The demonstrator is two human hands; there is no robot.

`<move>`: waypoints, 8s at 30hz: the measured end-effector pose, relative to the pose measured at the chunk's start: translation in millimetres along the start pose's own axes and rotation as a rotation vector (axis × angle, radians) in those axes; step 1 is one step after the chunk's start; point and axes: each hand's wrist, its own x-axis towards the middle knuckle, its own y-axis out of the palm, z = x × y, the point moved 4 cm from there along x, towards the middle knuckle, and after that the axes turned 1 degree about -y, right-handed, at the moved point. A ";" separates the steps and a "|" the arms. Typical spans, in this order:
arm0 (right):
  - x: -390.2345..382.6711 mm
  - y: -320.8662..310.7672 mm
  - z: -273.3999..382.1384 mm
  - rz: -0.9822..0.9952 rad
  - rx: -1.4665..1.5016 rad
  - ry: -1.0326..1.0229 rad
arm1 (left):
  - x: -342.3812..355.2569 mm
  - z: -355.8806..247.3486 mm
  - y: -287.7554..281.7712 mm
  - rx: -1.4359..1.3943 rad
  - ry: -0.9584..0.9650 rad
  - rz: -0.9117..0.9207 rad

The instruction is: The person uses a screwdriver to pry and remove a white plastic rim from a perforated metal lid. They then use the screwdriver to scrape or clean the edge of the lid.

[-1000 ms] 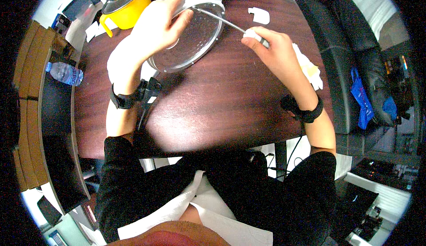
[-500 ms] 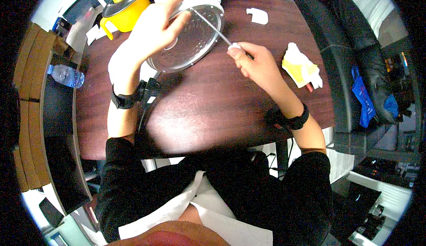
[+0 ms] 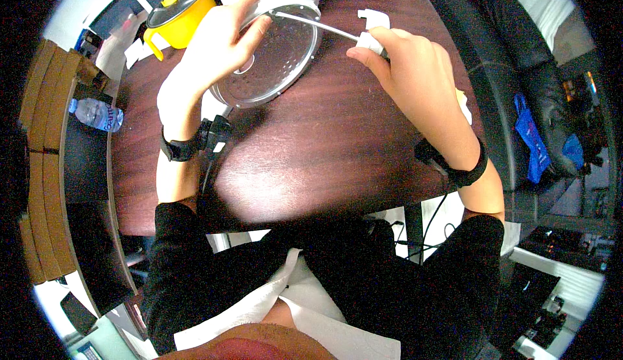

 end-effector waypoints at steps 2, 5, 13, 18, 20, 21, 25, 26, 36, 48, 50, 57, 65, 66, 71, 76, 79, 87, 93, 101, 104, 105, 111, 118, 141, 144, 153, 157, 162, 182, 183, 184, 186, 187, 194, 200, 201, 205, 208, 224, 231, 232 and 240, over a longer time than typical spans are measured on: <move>-3.2 10.8 -8.5 0.018 0.121 0.023 | 0.8 0.2 -0.4 0.005 0.004 0.001; -6.0 27.0 -18.9 0.089 0.365 0.061 | 1.5 0.2 -0.8 0.010 0.021 0.000; -30.4 66.9 9.8 0.472 1.166 0.610 | 2.0 4.2 0.6 0.013 0.060 -0.055; -38.8 74.7 20.3 0.486 1.330 0.714 | 2.4 6.9 1.8 -0.002 0.062 -0.050; -38.5 73.3 16.0 0.486 1.299 0.688 | 3.2 6.0 1.2 -0.034 0.065 -0.051; -38.3 71.6 10.6 0.484 1.262 0.659 | 4.0 3.9 0.7 -0.066 0.058 -0.033; -38.7 59.6 -9.6 0.447 1.154 0.530 | 3.6 4.5 1.9 -0.114 0.078 -0.036; -38.9 54.4 -12.5 0.423 1.154 0.583 | 3.6 5.1 2.4 -0.138 0.069 -0.020; 14.9 18.1 -6.1 0.153 1.166 0.452 | 4.7 -3.5 3.3 -0.084 0.047 -0.005; 60.0 33.6 -10.9 0.135 0.955 0.375 | 7.1 -13.4 3.0 -0.113 -0.002 0.177; 62.1 38.6 -15.4 0.129 0.886 0.296 | 8.4 -12.7 2.3 -0.122 -0.014 0.196; 60.5 45.3 -11.4 0.208 0.962 0.398 | 8.0 -10.2 6.1 -0.101 0.001 0.200; 58.3 50.9 -9.1 0.133 0.997 0.368 | 7.7 -15.7 6.0 -0.071 0.013 0.147; 58.7 51.7 -7.9 0.141 0.998 0.370 | 6.7 -14.7 5.8 -0.068 0.015 0.142; 55.3 74.6 -19.7 0.083 0.905 0.187 | 6.9 -13.0 2.3 -0.131 -0.055 0.256; 56.4 83.3 -38.6 0.166 0.932 0.240 | 3.0 0.7 -2.2 -0.337 -0.034 0.169; 54.7 79.8 -42.4 0.202 0.840 0.297 | 1.8 13.3 -7.9 -0.381 -0.122 0.246; 54.0 77.5 -49.6 0.211 0.798 0.270 | -2.7 17.2 -24.3 -0.479 -0.213 0.474; 54.5 74.3 -51.9 0.235 0.766 0.326 | -7.2 27.6 -18.9 -0.491 -0.154 0.532; 54.1 65.3 -58.8 0.154 0.592 0.305 | -0.6 20.7 -18.4 -0.402 -0.136 0.410; 54.7 65.5 -61.3 0.170 0.606 0.298 | 0.5 25.6 -19.1 -0.492 -0.157 0.347; 54.3 66.7 -63.6 0.181 0.614 0.295 | 1.8 24.2 -21.1 -0.505 -0.160 0.319; 56.3 62.6 -55.2 0.135 0.589 0.260 | 4.4 21.2 -20.3 -0.414 -0.111 0.220; 59.4 70.3 -23.1 0.055 0.724 -0.038 | 4.0 15.0 -12.9 -0.360 -0.029 0.109; 56.2 83.7 -50.9 0.218 0.657 0.034 | 4.2 26.3 -12.3 -0.133 -0.225 0.365; 56.8 80.8 -47.8 0.260 0.627 0.094 | 7.6 10.2 -21.2 -0.247 -0.220 0.375; 56.6 86.1 -57.3 0.225 0.602 0.034 | 8.5 12.7 -14.0 -0.380 -0.206 0.353; 56.2 80.8 -58.8 0.298 0.580 0.109 | 9.2 12.0 -20.4 -0.344 -0.231 0.430; 54.4 79.1 -64.3 0.300 0.623 0.142 | -4.9 41.0 -0.8 -0.480 -0.145 0.491; 42.2 83.4 -100.6 0.456 0.622 0.261 | 4.2 24.3 4.8 -0.504 -0.153 0.457; 43.5 81.5 -100.3 0.431 0.617 0.247 | 4.1 25.9 5.5 -0.510 -0.147 0.445; 44.7 79.4 -99.9 0.405 0.611 0.233 | 3.3 29.2 8.0 -0.517 -0.139 0.433; 45.6 76.5 -98.3 0.357 0.628 0.227 | 3.8 31.1 8.5 -0.521 -0.142 0.428; 46.7 76.0 -94.3 0.335 0.650 0.232 | 4.0 30.0 6.7 -0.518 -0.153 0.434; 50.9 75.3 -71.9 0.156 0.761 0.165 | 4.0 22.5 0.9 -0.411 -0.154 0.419; 53.7 74.0 -66.0 0.162 0.740 0.051 | 5.4 17.3 0.9 -0.358 -0.085 0.330; 54.3 74.3 -66.0 0.161 0.743 0.047 | 6.8 14.2 -0.4 -0.333 -0.051 0.305; 54.8 70.4 -54.0 0.145 0.788 0.040 | 13.2 -1.6 2.0 -0.251 0.023 0.167; 53.2 69.1 -47.4 0.085 0.822 -0.026 | 15.7 -13.7 3.4 -0.275 -0.003 0.148; 44.5 43.9 -39.5 0.092 0.668 -0.073 | 12.9 -7.7 8.4 -0.108 -0.103 0.134; 17.5 -15.9 -46.9 0.270 0.517 -0.003 | 14.5 2.4 8.1 -0.173 -0.135 0.076; 13.7 -18.0 -48.3 0.335 0.503 0.055 | 15.2 2.9 7.2 -0.192 -0.143 0.080; 12.2 -9.0 -49.2 0.330 0.396 -0.027 | 14.0 7.7 8.9 -0.174 -0.187 0.079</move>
